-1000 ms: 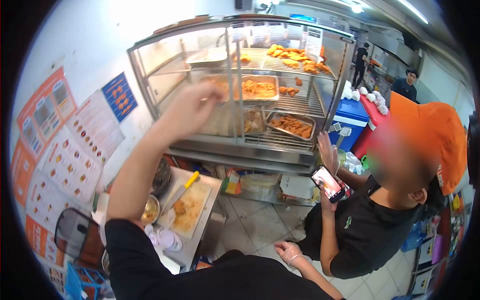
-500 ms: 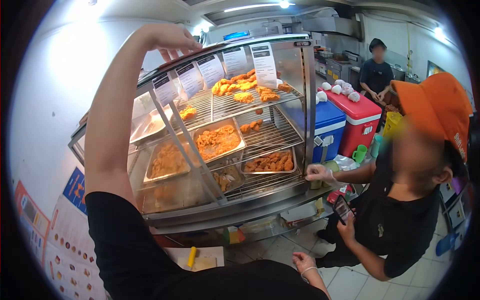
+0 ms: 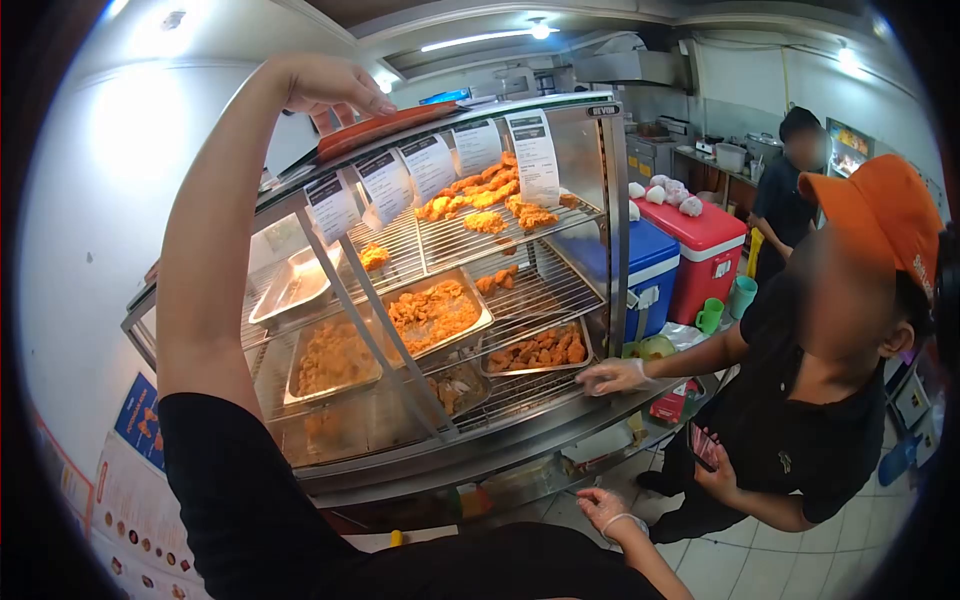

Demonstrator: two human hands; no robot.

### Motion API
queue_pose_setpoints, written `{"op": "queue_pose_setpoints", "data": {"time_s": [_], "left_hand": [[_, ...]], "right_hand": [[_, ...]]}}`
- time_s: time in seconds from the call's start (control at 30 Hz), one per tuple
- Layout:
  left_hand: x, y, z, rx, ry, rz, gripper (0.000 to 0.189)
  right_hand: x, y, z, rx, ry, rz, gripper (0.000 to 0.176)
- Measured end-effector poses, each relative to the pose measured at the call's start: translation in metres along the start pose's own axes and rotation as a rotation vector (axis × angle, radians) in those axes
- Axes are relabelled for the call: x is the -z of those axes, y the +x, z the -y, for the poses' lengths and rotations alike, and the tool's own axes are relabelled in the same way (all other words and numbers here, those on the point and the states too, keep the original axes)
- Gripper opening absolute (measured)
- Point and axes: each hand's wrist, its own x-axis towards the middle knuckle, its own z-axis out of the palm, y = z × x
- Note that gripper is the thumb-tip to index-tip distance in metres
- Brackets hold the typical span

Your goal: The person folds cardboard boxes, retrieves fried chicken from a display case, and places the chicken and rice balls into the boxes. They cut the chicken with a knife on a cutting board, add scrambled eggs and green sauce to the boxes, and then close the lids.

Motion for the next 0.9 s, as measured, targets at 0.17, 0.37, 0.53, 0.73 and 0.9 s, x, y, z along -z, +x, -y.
{"op": "queue_pose_setpoints", "data": {"time_s": [0.17, 0.37, 0.53, 0.73, 0.9], "left_hand": [[0.009, 0.026, 0.035, -0.084, -0.341, -0.176, 0.035], [0.02, 0.025, 0.044, -0.134, -0.07, -0.407, 0.032], [-0.002, -0.004, 0.008, 0.03, -0.159, -0.452, 0.031], [-0.007, 0.03, 0.044, -0.14, -0.362, -0.046, 0.068], [-0.026, 0.002, 0.001, -0.2, -0.06, 0.004, 0.057]], "right_hand": [[0.008, 0.001, 0.021, 0.021, 0.007, 0.049, 0.033], [0.0, 0.006, 0.022, 0.093, -0.042, 0.043, 0.033], [-0.015, 0.001, 0.015, 0.047, -0.014, 0.068, 0.032], [-0.017, -0.018, 0.016, 0.002, -0.037, 0.035, 0.033], [-0.014, -0.035, 0.01, -0.054, 0.026, 0.045, 0.032]]}}
